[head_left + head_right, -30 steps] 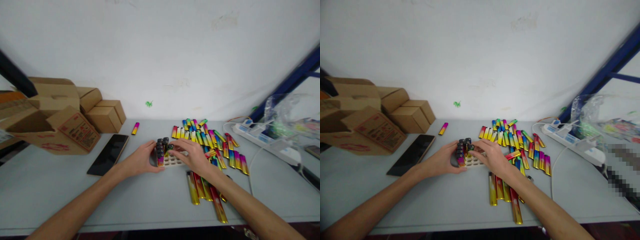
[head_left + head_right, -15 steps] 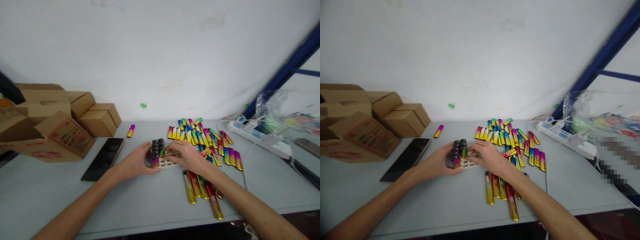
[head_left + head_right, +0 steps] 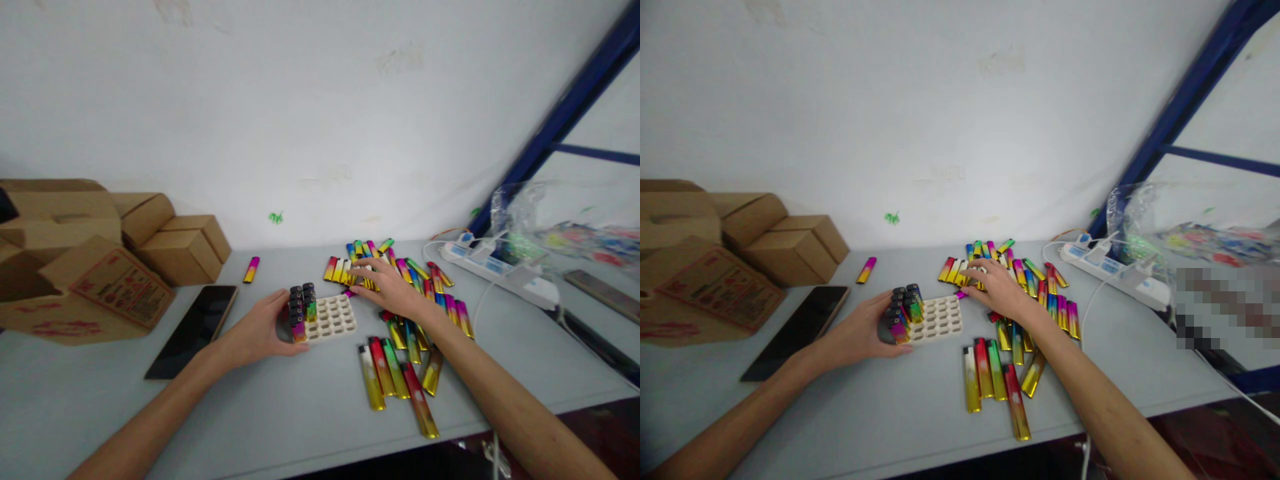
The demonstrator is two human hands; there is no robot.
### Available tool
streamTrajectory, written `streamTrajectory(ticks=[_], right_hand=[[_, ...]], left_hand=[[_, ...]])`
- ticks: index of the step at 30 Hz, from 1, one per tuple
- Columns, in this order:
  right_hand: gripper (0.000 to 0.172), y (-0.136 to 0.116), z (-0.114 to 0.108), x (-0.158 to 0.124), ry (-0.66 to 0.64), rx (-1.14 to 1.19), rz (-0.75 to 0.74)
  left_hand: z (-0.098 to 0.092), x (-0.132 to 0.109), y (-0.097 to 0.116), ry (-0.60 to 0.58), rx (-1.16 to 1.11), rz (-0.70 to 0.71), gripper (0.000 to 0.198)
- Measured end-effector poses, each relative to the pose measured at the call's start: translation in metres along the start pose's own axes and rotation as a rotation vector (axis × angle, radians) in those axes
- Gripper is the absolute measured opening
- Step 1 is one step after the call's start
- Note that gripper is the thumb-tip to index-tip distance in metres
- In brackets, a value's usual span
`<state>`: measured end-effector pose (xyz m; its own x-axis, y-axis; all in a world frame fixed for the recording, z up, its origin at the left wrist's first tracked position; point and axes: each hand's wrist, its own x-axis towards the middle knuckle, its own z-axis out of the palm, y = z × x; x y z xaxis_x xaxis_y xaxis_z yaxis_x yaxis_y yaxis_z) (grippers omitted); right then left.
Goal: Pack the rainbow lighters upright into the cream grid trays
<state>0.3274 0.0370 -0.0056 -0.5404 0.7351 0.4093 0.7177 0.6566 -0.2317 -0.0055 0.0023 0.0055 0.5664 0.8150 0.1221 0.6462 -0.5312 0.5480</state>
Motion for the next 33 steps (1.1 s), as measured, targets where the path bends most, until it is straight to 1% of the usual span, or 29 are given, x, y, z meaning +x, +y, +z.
streamTrajectory(ticks=[3, 6, 13, 16, 19, 22, 24, 26, 28, 30, 31, 33], right_hand=[[0.036, -0.005, -0.002, 0.0, -0.042, 0.015, -0.06], [0.032, -0.008, 0.0, 0.0, -0.082, 0.007, -0.099], [0.02, -0.015, 0.002, 0.004, -0.075, -0.093, -0.16], [0.021, -0.017, 0.001, 0.005, -0.061, -0.061, -0.164], [0.024, -0.016, -0.001, 0.006, 0.047, 0.152, -0.085], [0.03, -0.02, -0.004, 0.007, 0.169, 0.473, 0.098], [0.034, -0.026, -0.007, 0.009, 0.186, 0.748, 0.216], [0.039, -0.034, -0.01, 0.011, 0.17, 1.019, 0.302], [0.045, -0.041, -0.011, 0.012, 0.154, 1.203, 0.38], [0.049, -0.047, -0.012, 0.013, 0.139, 1.285, 0.436], [0.049, -0.049, -0.012, 0.013, 0.135, 1.283, 0.448], [0.05, -0.052, -0.011, 0.012, 0.161, 1.182, 0.447]], left_hand=[[-0.001, 0.0, 0.001, 0.003, 0.002, -0.005, 0.063], [-0.002, -0.001, 0.001, 0.0, -0.003, -0.002, 0.063], [-0.001, -0.001, -0.004, -0.008, -0.012, 0.016, 0.062], [0.0, -0.001, -0.004, -0.007, -0.008, 0.013, 0.061], [0.0, -0.002, -0.005, 0.001, 0.008, 0.005, 0.062], [0.001, -0.002, -0.008, 0.014, 0.025, 0.017, 0.063], [0.001, -0.003, -0.01, 0.026, 0.031, 0.032, 0.061], [0.002, -0.003, -0.011, 0.025, 0.035, 0.041, 0.059], [0.001, -0.003, -0.01, 0.019, 0.031, 0.039, 0.059], [0.001, -0.002, -0.009, 0.018, 0.026, 0.029, 0.061], [0.001, -0.002, -0.009, 0.02, 0.023, 0.025, 0.062], [0.0, -0.002, -0.008, 0.018, 0.016, 0.021, 0.062]])
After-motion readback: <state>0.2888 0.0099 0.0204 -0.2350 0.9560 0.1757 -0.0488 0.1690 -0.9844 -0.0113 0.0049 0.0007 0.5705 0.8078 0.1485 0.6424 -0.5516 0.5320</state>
